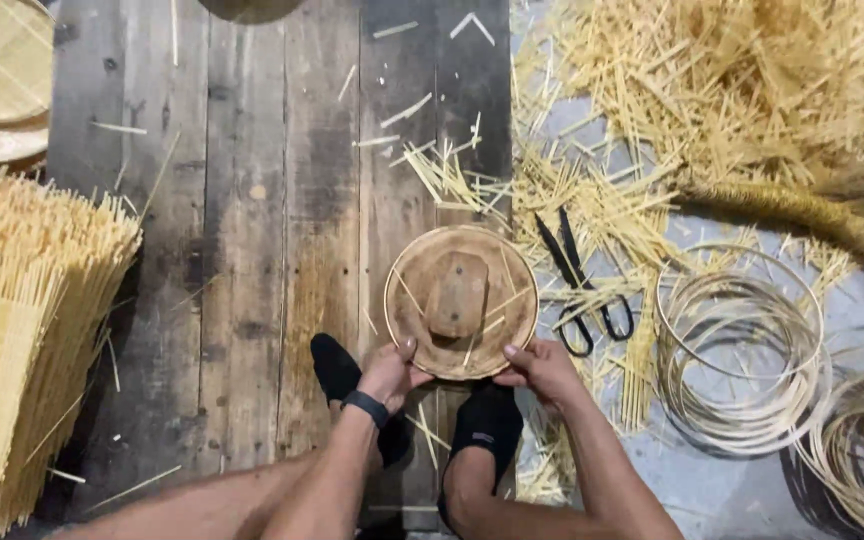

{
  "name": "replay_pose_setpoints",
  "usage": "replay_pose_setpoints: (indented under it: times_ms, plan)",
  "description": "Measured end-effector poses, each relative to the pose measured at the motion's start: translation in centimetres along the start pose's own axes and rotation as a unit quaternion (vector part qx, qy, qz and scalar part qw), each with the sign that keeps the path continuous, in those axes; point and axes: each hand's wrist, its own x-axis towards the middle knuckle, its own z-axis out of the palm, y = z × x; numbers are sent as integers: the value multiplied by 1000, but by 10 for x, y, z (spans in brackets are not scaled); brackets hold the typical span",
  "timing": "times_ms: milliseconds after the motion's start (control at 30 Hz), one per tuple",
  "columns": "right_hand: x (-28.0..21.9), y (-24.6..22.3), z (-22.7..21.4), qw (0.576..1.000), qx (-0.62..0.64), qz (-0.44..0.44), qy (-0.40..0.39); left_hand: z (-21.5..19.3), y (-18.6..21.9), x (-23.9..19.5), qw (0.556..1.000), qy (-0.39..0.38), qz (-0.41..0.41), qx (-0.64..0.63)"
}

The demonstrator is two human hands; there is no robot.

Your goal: The person trims excess bamboo strands from the edges of round woven baskets using shears. They repeatedly place a bamboo mat over the basket, align it, and cut the protruding strands flush with the rim, then flip the basket to inspect the result.

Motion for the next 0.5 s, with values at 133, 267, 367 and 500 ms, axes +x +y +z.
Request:
replay_pose_setpoints:
  times_ms: [133, 267, 367, 500]
  plan:
    - [16, 26, 3, 993, -17, 9, 117, 1, -15, 23, 995, 87, 23, 44]
    - [4, 13, 12, 994, -7, -26, 104, 16, -10, 7, 995, 89, 37, 8]
    - [-2, 13, 17, 998, 11, -27, 51, 17, -35, -6, 995, 1, 65, -81]
    - [9, 36, 28, 993, 38, -22, 114, 28, -66, 5, 989, 3, 83, -123]
